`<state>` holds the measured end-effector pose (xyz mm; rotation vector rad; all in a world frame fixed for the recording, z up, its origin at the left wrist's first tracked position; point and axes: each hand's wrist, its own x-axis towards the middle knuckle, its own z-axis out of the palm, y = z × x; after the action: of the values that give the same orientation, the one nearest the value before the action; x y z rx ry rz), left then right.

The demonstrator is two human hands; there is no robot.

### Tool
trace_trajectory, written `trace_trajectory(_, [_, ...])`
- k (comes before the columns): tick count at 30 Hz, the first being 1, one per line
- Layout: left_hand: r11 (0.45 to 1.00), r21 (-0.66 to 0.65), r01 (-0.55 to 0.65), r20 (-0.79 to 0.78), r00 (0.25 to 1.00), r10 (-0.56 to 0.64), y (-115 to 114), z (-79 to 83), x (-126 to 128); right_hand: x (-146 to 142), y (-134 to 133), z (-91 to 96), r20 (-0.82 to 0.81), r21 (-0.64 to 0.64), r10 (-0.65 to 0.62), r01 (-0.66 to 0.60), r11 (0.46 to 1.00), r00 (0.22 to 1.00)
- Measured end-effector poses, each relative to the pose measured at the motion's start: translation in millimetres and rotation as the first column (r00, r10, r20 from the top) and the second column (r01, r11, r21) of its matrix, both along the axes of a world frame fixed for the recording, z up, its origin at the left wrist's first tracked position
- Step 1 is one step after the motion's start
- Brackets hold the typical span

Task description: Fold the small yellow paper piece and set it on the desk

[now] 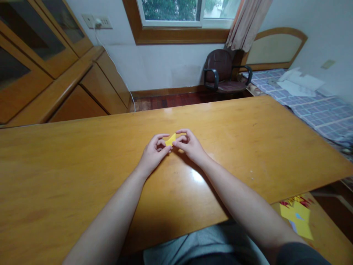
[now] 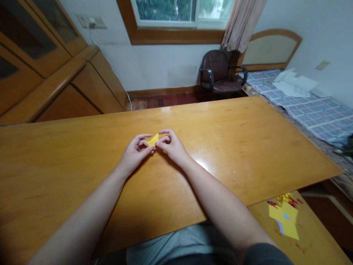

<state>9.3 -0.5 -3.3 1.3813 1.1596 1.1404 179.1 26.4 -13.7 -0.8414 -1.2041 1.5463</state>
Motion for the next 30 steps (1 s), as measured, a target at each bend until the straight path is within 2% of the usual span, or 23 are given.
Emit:
trace_trajectory(10, [1.0,-0.014,0.004,0.023,1.0,-0.004,-0.1,1.7,-0.7,0.7,-1.5,4.3,-0.019,-0.05,-0.006,0.006,0.999,1.0])
trace_trajectory(19, [0.999,-0.017,0.029,0.085,0.996,-0.027,-0.6,1.2,-2.2,1.1,-0.9,3.8,-0.014,-0.022,-0.015,0.015,1.0,1.0])
trace_trajectory(30, [0.998,-0.054,0.015,0.031,0.999,-0.013,-0.9,3.4,-0.8,-0.8,-4.3,8.9,0.016,-0.034,-0.014,0.014,0.999,1.0])
